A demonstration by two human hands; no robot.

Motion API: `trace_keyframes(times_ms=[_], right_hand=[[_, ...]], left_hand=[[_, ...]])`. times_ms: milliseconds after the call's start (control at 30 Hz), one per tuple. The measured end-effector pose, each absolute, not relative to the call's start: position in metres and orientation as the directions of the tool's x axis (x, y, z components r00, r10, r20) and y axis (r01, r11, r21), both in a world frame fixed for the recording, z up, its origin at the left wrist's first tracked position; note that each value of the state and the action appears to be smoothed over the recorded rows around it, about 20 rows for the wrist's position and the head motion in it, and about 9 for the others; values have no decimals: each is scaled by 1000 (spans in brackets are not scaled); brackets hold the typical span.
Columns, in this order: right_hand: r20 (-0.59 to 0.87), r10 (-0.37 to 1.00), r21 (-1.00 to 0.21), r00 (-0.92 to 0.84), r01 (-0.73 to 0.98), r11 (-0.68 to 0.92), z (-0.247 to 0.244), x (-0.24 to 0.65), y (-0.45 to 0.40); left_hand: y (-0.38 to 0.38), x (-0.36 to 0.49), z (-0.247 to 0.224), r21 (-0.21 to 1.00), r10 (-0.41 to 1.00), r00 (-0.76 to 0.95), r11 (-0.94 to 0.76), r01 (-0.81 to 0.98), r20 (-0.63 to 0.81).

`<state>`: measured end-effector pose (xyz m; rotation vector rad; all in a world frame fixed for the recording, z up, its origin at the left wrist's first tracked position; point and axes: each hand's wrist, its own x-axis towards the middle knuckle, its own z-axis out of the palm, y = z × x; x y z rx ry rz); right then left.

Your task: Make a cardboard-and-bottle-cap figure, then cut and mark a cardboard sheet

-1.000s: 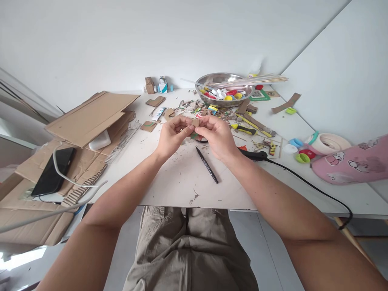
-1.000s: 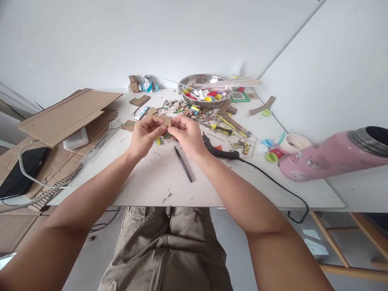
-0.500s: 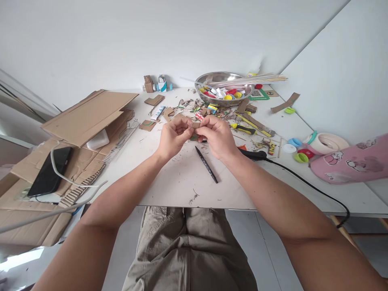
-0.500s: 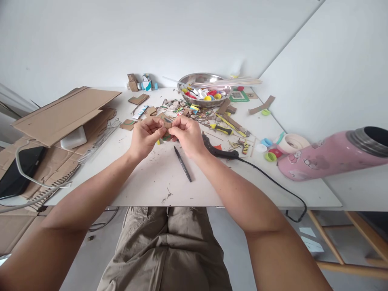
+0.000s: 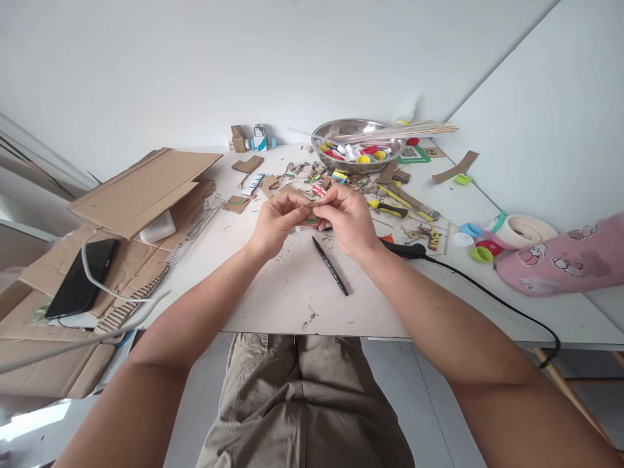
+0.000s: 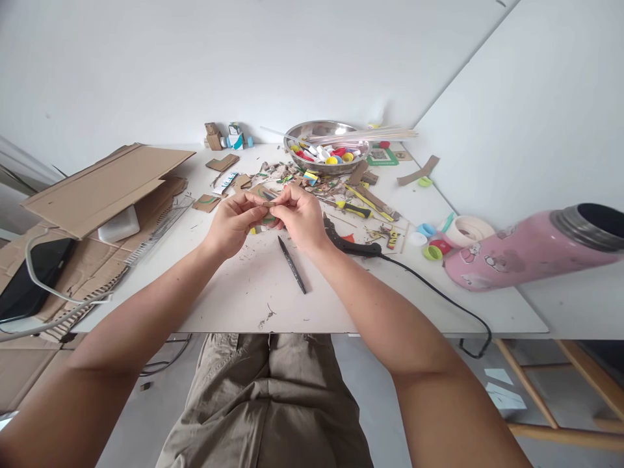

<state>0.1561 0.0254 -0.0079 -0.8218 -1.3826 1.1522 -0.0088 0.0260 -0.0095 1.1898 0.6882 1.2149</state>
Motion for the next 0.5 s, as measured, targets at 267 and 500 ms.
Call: trace_keyframes(times_ms=[267,500], right_hand=[[528,833,-832,-166,95,547,-5,165,25],[490,844,-867,-217,-18,498,3,166,24]], left_hand=[[24,-15,1,963,900,430,53,-264,69],[26,-14,2,960,916,350,-107,-259,196]])
